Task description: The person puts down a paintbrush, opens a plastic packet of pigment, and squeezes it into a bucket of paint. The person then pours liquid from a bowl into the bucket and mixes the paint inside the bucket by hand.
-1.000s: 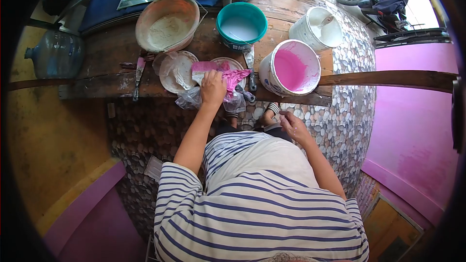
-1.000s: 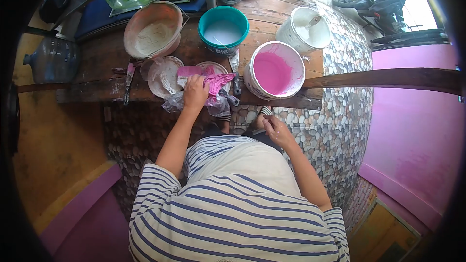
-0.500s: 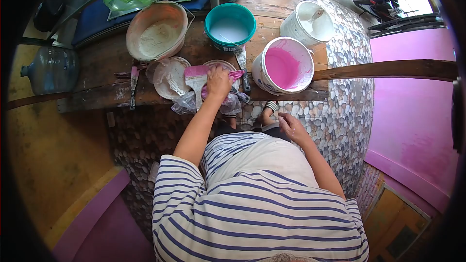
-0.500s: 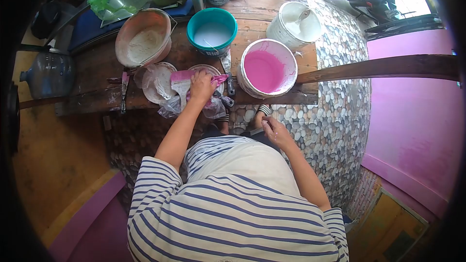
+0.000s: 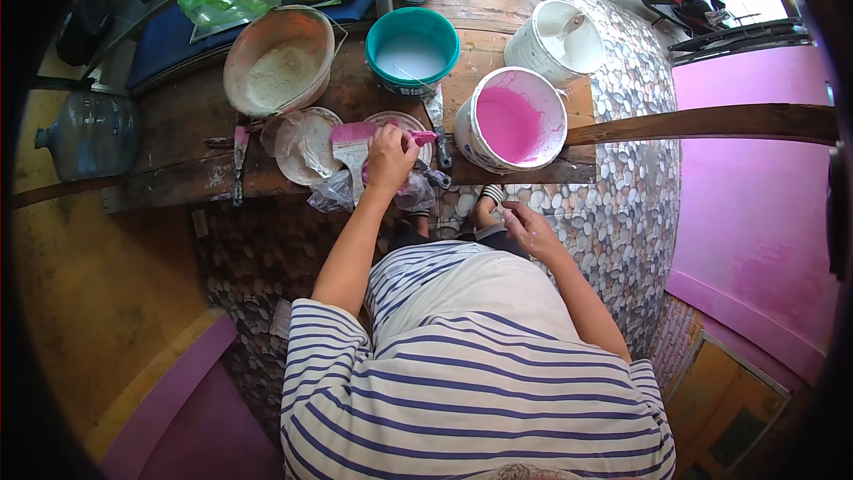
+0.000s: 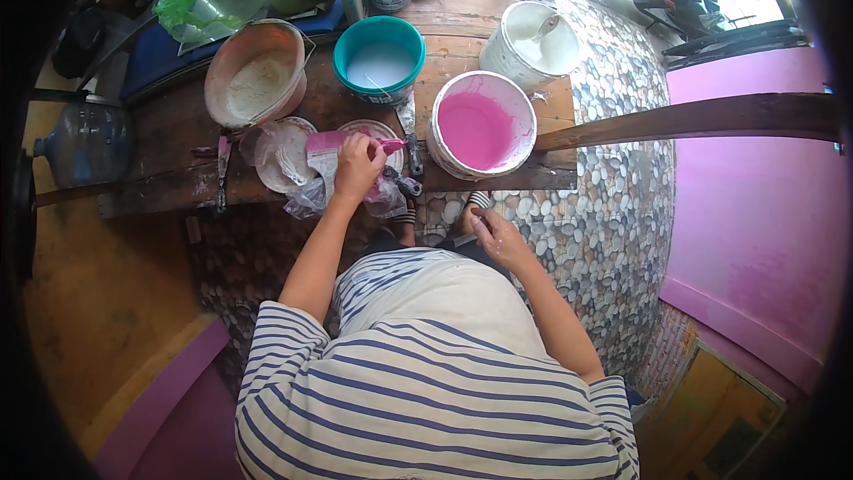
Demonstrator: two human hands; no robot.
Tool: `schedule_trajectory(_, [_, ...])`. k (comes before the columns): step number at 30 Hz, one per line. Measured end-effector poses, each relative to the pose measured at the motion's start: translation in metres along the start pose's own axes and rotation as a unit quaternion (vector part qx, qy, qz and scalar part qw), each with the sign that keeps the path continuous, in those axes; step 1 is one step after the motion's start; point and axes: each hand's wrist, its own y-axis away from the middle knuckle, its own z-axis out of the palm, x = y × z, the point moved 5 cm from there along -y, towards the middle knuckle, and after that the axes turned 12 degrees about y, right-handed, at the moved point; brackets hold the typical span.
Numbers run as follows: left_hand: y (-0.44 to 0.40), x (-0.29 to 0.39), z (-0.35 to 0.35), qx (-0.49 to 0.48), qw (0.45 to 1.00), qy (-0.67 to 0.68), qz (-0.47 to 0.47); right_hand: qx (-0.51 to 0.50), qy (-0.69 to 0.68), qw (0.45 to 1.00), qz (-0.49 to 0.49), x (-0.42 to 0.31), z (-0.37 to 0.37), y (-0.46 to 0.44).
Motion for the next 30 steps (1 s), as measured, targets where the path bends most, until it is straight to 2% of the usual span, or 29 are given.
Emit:
schedule_trajectory(2, [0.008,0.004,-0.020,0.042,0.991,0.122,0.027,-0.002,-0.005,1.000,-0.007,-0.004,0.000,0.002])
schedule_trajectory(4, [0.015,0.014,-0.039,0.050,0.988,0.143,0.035,-0.004,-0.010,1.000,-0.016,-0.013,-0.002,0.003])
schedule_trajectory(6, [0.023,0.014,-0.050,0.069,0.971,0.228,-0.020,-0.019,0.005,1.000,-0.022,-0.027,-0.005,0.005])
schedule_trajectory(13, [0.022,0.047,-0.084,0.099,0.939,0.328,-0.036,-0.031,0.015,0.996,-0.083,-0.064,-0.011,0.005])
schedule_trajectory(16, [0.014,0.067,-0.097,0.094,0.920,0.378,-0.034,-0.059,-0.041,0.994,-0.081,-0.091,-0.018,0.007])
schedule_trajectory(19, [0.005,0.102,-0.117,0.079,0.892,0.444,-0.021,0.062,0.023,0.979,-0.194,-0.126,-0.041,0.005])
schedule_trajectory(20, [0.003,0.114,-0.122,0.078,0.892,0.445,-0.016,0.067,0.023,0.978,-0.195,-0.137,-0.046,0.004])
schedule_trajectory(22, [0.000,0.133,-0.128,0.056,0.842,0.534,-0.052,0.234,0.085,0.922,-0.297,-0.175,-0.069,0.013])
schedule_trajectory(27, [-0.009,0.172,-0.135,0.030,0.791,0.607,-0.076,0.282,0.192,0.878,-0.337,-0.205,-0.077,0.004])
schedule_trajectory(30, [-0.014,0.182,-0.128,0.012,0.769,0.634,-0.081,0.273,0.185,0.886,-0.327,-0.194,-0.078,-0.002])
